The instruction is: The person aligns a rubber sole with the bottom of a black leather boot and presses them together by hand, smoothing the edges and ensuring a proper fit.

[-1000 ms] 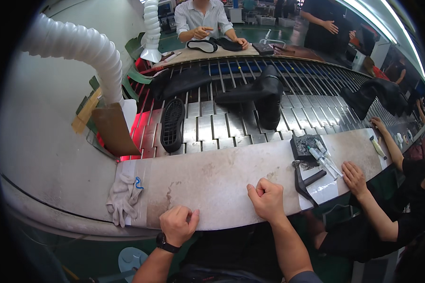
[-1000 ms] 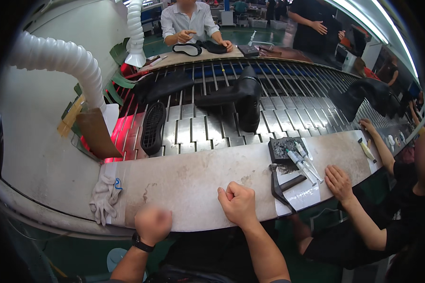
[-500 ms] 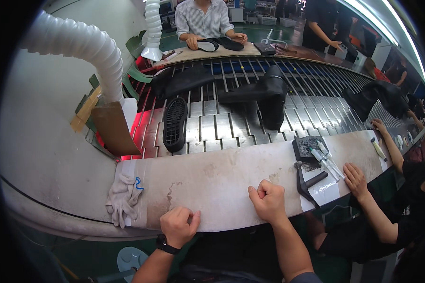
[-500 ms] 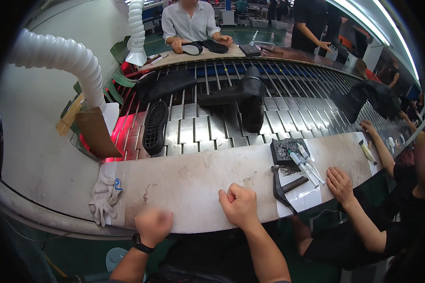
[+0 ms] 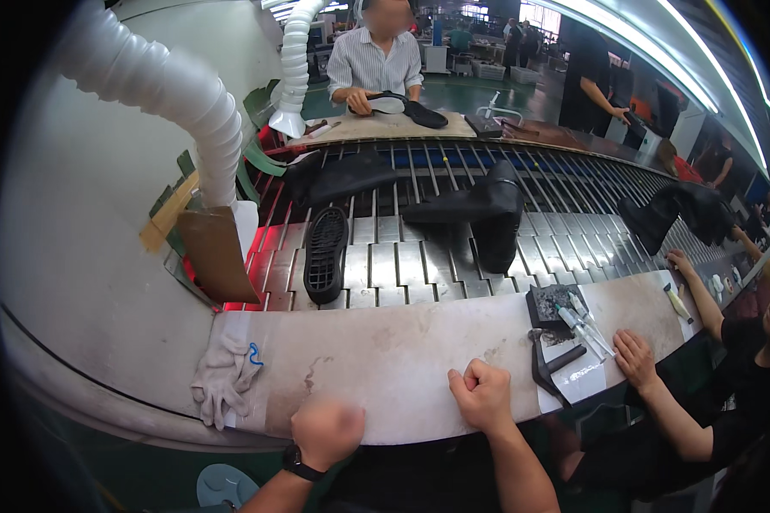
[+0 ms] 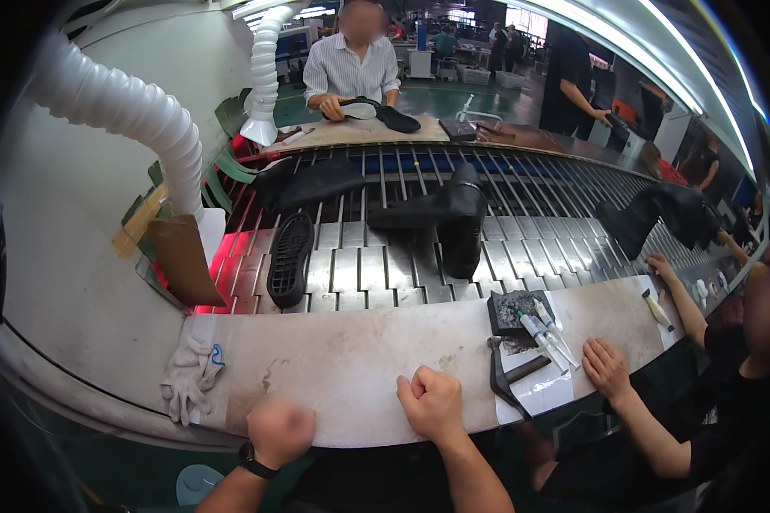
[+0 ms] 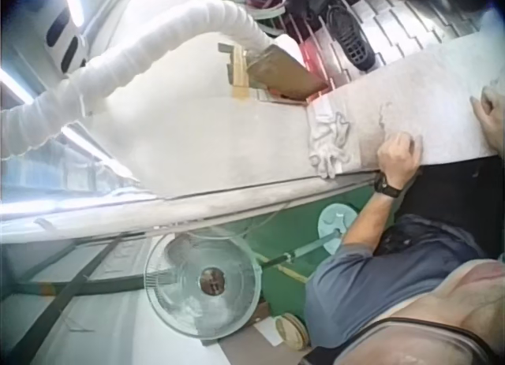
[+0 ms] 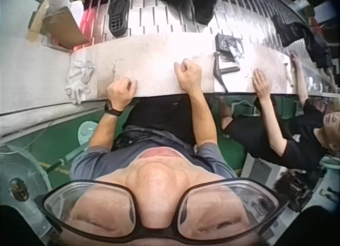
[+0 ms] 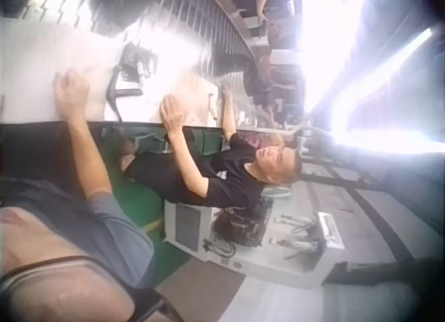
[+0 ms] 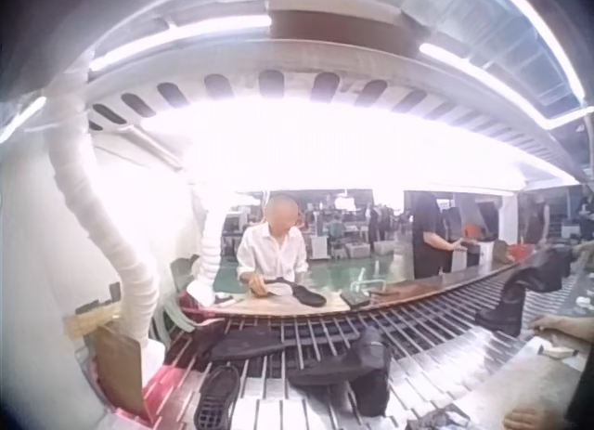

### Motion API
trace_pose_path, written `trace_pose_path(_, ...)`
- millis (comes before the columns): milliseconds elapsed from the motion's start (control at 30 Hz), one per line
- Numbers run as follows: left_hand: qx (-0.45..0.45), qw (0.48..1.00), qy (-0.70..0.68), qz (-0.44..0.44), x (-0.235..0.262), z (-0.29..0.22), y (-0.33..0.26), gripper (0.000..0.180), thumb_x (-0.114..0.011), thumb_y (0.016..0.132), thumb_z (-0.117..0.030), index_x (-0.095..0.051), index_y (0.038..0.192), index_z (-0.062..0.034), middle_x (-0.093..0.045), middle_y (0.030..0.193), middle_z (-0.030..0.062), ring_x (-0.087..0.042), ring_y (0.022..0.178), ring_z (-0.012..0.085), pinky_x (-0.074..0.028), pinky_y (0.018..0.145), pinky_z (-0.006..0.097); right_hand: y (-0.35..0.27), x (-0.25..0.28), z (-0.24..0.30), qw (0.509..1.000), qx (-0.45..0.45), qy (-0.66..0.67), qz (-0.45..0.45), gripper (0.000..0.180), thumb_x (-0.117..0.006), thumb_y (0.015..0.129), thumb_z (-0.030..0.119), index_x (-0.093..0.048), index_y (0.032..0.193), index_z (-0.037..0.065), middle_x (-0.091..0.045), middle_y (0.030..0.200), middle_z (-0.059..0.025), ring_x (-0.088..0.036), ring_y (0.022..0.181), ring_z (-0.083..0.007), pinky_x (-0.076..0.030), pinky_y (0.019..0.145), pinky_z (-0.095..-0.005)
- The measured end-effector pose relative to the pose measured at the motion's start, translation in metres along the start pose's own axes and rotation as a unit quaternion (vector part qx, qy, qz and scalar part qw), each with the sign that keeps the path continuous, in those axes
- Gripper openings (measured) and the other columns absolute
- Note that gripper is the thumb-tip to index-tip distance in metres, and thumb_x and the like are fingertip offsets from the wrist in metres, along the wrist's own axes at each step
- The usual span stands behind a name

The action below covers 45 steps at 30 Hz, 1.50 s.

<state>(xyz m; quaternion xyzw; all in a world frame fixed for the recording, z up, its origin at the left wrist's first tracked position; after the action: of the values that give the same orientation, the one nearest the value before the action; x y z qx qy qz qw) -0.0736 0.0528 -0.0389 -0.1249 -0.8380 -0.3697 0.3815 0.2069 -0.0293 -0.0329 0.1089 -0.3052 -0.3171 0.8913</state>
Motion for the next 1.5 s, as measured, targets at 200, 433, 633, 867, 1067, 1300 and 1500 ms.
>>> trace_pose_path(200,-0.025,1.000,-0.007,-0.016,-0.002,0.003,0.010,0.028,-0.086,0.083,-0.017,-0.063,0.069,-0.0117,-0.058,0.062,0.0057,-0.059,0.052,0.0278,-0.045,0.049,0.040,0.006,-0.002,0.001,1.000,-0.011,-0.002,-0.006,0.043,-0.081,0.088,0.009,-0.046,0.064,0.004,-0.048,0.054,-0.0111,-0.045,0.046,-0.0257,-0.038,0.049,-0.0395)
trace_pose_path(433,-0.038,0.999,-0.012,-0.029,0.003,0.004,0.007,0.029,-0.086,0.084,-0.019,-0.062,0.070,-0.0124,-0.057,0.063,0.0051,-0.060,0.053,0.0274,-0.046,0.050,0.040,0.009,-0.005,0.000,1.000,-0.009,-0.008,-0.002,0.043,-0.081,0.089,0.008,-0.045,0.065,0.005,-0.047,0.054,-0.0098,-0.044,0.047,-0.0220,-0.037,0.049,-0.0375)
trace_pose_path(633,-0.035,0.999,0.001,-0.023,0.001,0.003,0.000,0.030,-0.086,0.085,-0.021,-0.062,0.069,-0.0125,-0.058,0.063,0.0049,-0.061,0.053,0.0266,-0.046,0.049,0.040,0.001,-0.008,0.002,0.999,0.031,-0.039,0.001,0.042,-0.081,0.088,0.011,-0.047,0.065,0.007,-0.050,0.054,-0.0111,-0.051,0.047,-0.0304,-0.041,0.050,-0.0414)
trace_pose_path(867,-0.038,0.999,-0.024,-0.021,0.005,0.001,0.002,0.029,-0.086,0.084,-0.018,-0.062,0.069,-0.0107,-0.058,0.062,0.0067,-0.059,0.052,0.0276,-0.045,0.049,0.041,0.000,-0.009,0.008,0.997,0.046,-0.066,0.010,0.037,-0.080,0.088,0.016,-0.051,0.065,0.007,-0.054,0.057,-0.0124,-0.056,0.051,-0.0342,-0.044,0.053,-0.0440)
trace_pose_path(1067,-0.043,0.998,-0.029,-0.023,0.002,-0.001,0.002,0.028,-0.086,0.084,-0.017,-0.062,0.070,-0.0095,-0.058,0.063,0.0077,-0.059,0.053,0.0290,-0.045,0.050,0.042,0.002,-0.009,0.005,0.997,0.042,-0.064,0.003,0.035,-0.078,0.090,0.017,-0.053,0.067,0.006,-0.056,0.059,-0.0138,-0.059,0.053,-0.0357,-0.046,0.054,-0.0448)
trace_pose_path(1300,-0.018,0.999,-0.031,-0.016,-0.004,0.005,-0.004,0.029,-0.085,0.084,-0.021,-0.061,0.072,-0.0101,-0.062,0.069,0.0094,-0.063,0.061,0.0343,-0.048,0.055,0.046,0.005,-0.008,0.001,0.998,0.019,-0.061,0.000,0.034,-0.077,0.091,0.019,-0.055,0.068,0.006,-0.058,0.060,-0.0148,-0.061,0.055,-0.0365,-0.047,0.055,-0.0456)
trace_pose_path(1500,-0.027,0.999,-0.018,-0.023,-0.003,0.004,-0.002,0.029,-0.084,0.085,-0.020,-0.061,0.072,-0.0096,-0.062,0.070,0.0100,-0.064,0.062,0.0347,-0.048,0.055,0.046,0.006,-0.009,-0.002,0.998,0.005,-0.056,0.004,0.035,-0.077,0.091,0.019,-0.054,0.069,0.006,-0.058,0.060,-0.0145,-0.061,0.055,-0.0366,-0.047,0.055,-0.0460)
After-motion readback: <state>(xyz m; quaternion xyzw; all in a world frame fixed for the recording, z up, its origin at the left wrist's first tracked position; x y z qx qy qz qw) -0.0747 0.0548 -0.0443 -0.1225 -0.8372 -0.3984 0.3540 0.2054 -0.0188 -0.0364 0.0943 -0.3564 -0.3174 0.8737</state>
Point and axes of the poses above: each hand's wrist, its own y-axis towards the middle knuckle, its own x-axis out of the back of the hand, z = x × y, the point moved 5 cm from there along y, towards the middle knuckle
